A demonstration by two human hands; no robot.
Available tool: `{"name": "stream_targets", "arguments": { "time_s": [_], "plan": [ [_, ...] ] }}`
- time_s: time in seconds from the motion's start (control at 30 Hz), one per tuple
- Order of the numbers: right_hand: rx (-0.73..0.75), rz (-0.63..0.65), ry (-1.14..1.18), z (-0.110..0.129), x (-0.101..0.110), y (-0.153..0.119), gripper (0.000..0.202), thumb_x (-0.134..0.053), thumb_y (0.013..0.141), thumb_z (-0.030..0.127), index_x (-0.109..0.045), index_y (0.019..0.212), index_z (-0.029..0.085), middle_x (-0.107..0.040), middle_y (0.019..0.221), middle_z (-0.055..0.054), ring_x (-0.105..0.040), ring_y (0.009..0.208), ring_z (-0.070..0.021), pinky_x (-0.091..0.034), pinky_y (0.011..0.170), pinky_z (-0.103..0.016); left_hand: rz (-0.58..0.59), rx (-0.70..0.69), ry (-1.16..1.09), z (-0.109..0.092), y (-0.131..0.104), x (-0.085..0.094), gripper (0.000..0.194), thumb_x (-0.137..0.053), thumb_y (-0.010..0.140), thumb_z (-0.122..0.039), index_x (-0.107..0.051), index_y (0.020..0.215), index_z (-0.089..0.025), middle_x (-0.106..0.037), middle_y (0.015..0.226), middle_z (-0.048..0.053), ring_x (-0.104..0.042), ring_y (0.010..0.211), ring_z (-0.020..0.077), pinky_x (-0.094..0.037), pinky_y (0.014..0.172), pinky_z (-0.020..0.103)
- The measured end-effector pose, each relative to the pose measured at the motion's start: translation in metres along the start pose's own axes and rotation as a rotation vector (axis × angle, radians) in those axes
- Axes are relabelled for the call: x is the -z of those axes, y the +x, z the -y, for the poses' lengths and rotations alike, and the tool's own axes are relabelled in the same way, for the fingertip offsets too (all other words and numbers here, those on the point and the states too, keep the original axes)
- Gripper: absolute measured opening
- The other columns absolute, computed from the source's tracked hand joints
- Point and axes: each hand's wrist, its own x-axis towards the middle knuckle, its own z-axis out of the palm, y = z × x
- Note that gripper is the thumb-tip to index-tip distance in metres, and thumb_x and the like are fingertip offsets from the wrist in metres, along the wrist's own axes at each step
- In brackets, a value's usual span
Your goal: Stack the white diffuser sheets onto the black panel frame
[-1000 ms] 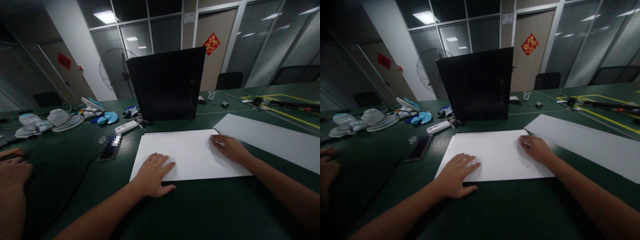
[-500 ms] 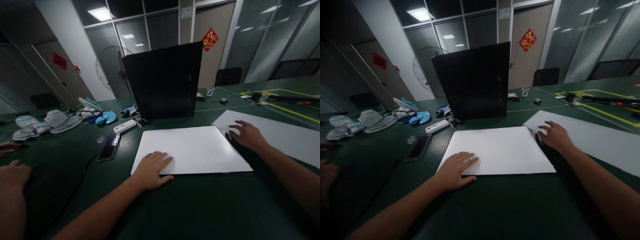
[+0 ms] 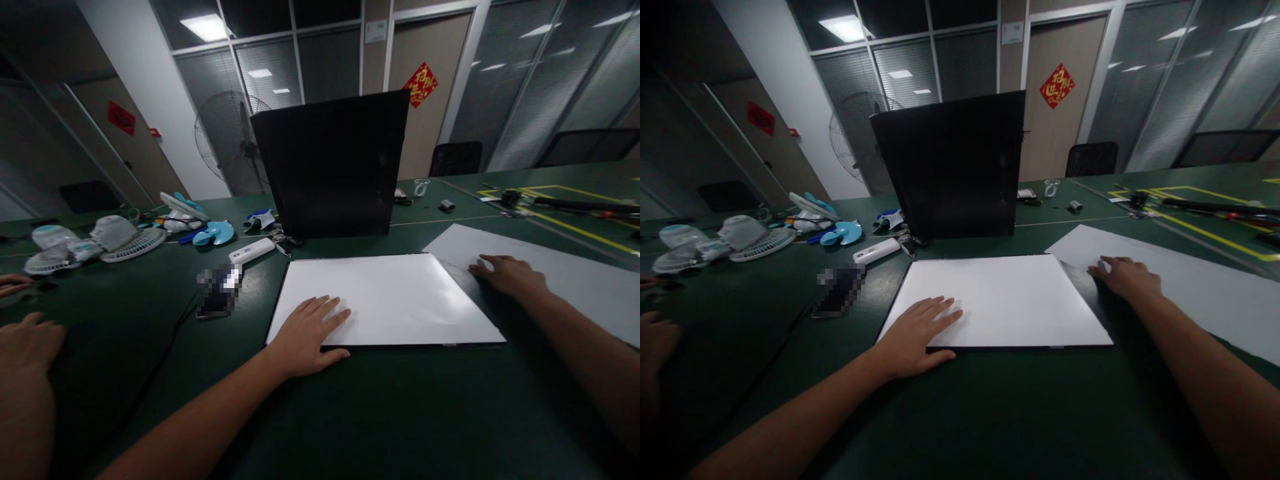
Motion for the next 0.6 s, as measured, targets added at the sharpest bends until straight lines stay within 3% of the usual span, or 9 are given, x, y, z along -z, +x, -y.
{"name": "stream_targets", "arguments": {
  "time_s": [0.23, 0.37, 0.47, 0.6],
  "plan": [
    [-0.039, -0.064, -0.019, 0.0014, -0.0005, -0.0021, 0.073, -0.026, 0.102, 0.066, -0.052, 0.156, 0.025, -0.041, 0.162, -0.021, -0.041, 0.140, -0.0448, -0.036, 0.102, -0.063, 0.040, 0.058, -0.006, -0.0004, 0.0006, 0.0000, 0.073, -0.055, 0.096, -0.067, -0.043, 0.160, -0.033, -0.038, 0.168, 0.010, -0.035, 0.155, 0.0368, -0.032, 0.124, 0.058],
    [0.015, -0.095, -0.027, 0.0032, -0.0016, -0.0020, 0.085, -0.030, 0.098, 0.076, -0.048, 0.158, 0.018, -0.035, 0.164, -0.024, -0.033, 0.147, -0.0420, -0.027, 0.111, -0.060, 0.041, 0.068, -0.011, -0.0023, 0.0002, 0.0015, 0.072, -0.056, 0.096, -0.067, -0.045, 0.159, -0.032, -0.040, 0.168, 0.010, -0.036, 0.154, 0.0379, -0.033, 0.123, 0.059],
    [0.044, -0.027, -0.021, 0.0047, -0.0038, 0.0001, 0.095, -0.031, 0.094, 0.083, -0.044, 0.161, 0.016, -0.032, 0.166, -0.026, -0.029, 0.150, -0.0415, -0.024, 0.113, -0.062, 0.041, 0.073, -0.017, -0.0041, -0.0001, 0.0026, 0.072, -0.057, 0.096, -0.066, -0.046, 0.158, -0.032, -0.040, 0.167, 0.010, -0.037, 0.154, 0.0386, -0.034, 0.122, 0.061],
    [0.028, 0.026, -0.015, 0.0062, -0.0053, 0.0018, 0.093, -0.031, 0.095, 0.082, -0.045, 0.161, 0.018, -0.036, 0.164, -0.026, -0.039, 0.144, -0.0447, -0.031, 0.106, -0.062, 0.036, 0.083, -0.018, -0.0048, -0.0004, 0.0023, 0.072, -0.056, 0.096, -0.067, -0.046, 0.158, -0.033, -0.040, 0.167, 0.009, -0.037, 0.154, 0.0381, -0.034, 0.123, 0.060]
  ]
}}
